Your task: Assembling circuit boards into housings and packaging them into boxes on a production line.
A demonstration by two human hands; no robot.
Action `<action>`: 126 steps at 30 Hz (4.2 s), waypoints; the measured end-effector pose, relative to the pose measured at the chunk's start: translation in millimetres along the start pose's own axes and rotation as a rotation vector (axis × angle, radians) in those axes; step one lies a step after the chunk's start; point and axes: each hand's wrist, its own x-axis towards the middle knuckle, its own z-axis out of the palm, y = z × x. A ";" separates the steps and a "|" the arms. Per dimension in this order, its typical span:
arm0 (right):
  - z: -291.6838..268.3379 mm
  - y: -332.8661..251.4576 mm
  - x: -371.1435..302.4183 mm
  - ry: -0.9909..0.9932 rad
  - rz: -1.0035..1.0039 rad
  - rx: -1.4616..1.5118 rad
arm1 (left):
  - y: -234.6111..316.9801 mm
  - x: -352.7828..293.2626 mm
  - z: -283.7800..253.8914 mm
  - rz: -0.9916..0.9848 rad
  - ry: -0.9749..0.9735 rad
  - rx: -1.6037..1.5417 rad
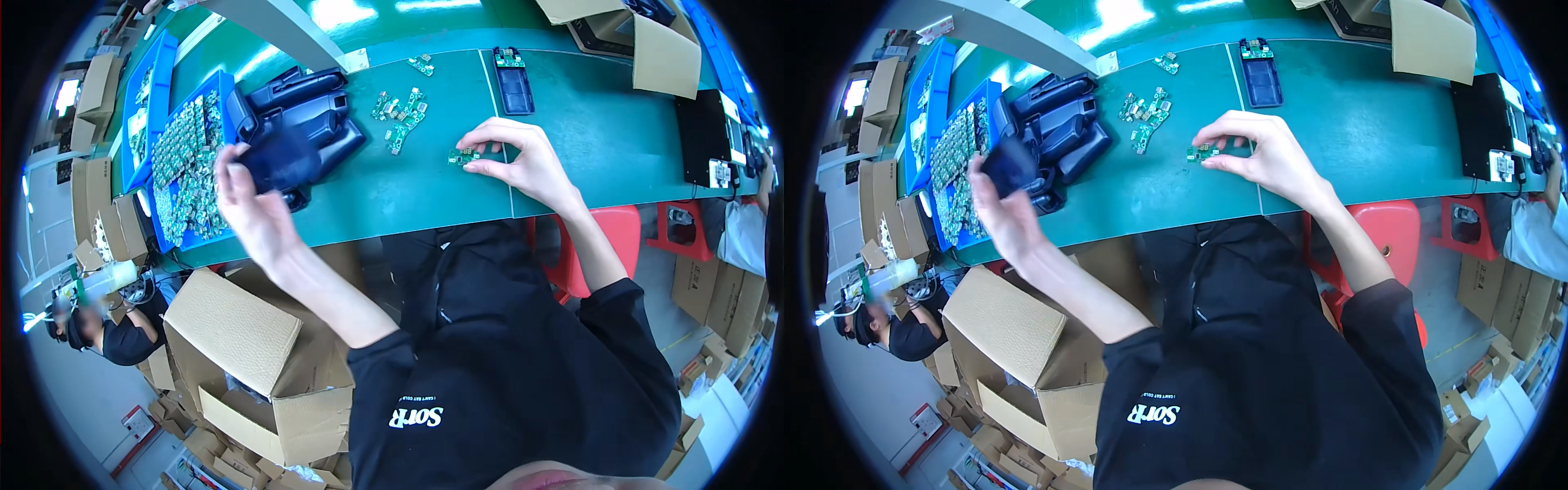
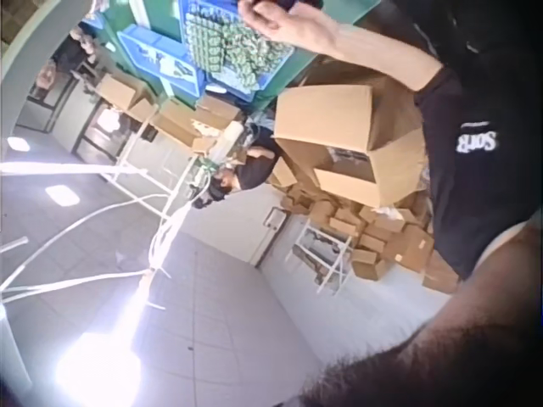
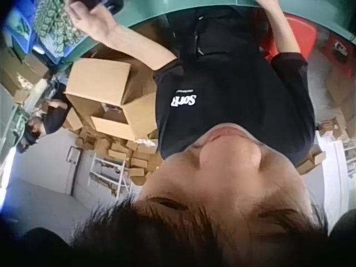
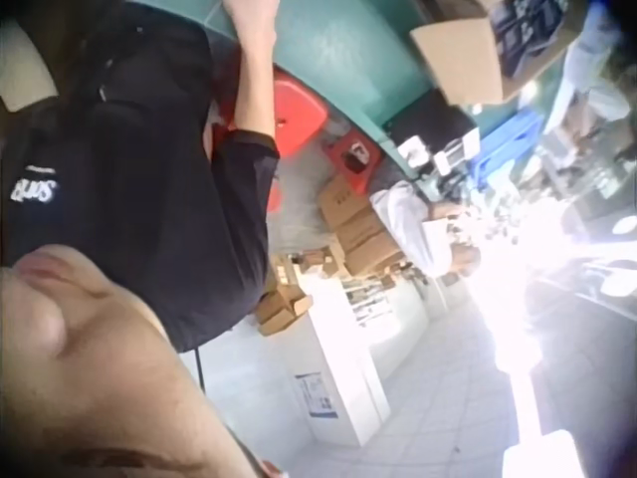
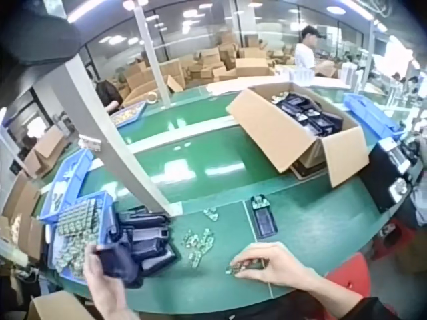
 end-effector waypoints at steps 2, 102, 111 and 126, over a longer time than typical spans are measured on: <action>4.9 -5.2 -1.4 0.043 0.034 0.097 | -23.3 -32.7 20.7 -0.142 0.109 -0.452; -14.3 -34.8 -33.4 0.012 0.246 0.863 | -58.6 -119.1 146.6 -0.546 -0.411 0.020; -10.5 -34.0 -30.5 0.265 -0.150 -0.014 | -66.9 -122.8 134.6 -0.557 -0.472 -0.013; -3.7 -31.5 -31.3 0.267 -0.122 0.067 | -61.8 -121.9 132.1 -0.518 -0.471 -0.005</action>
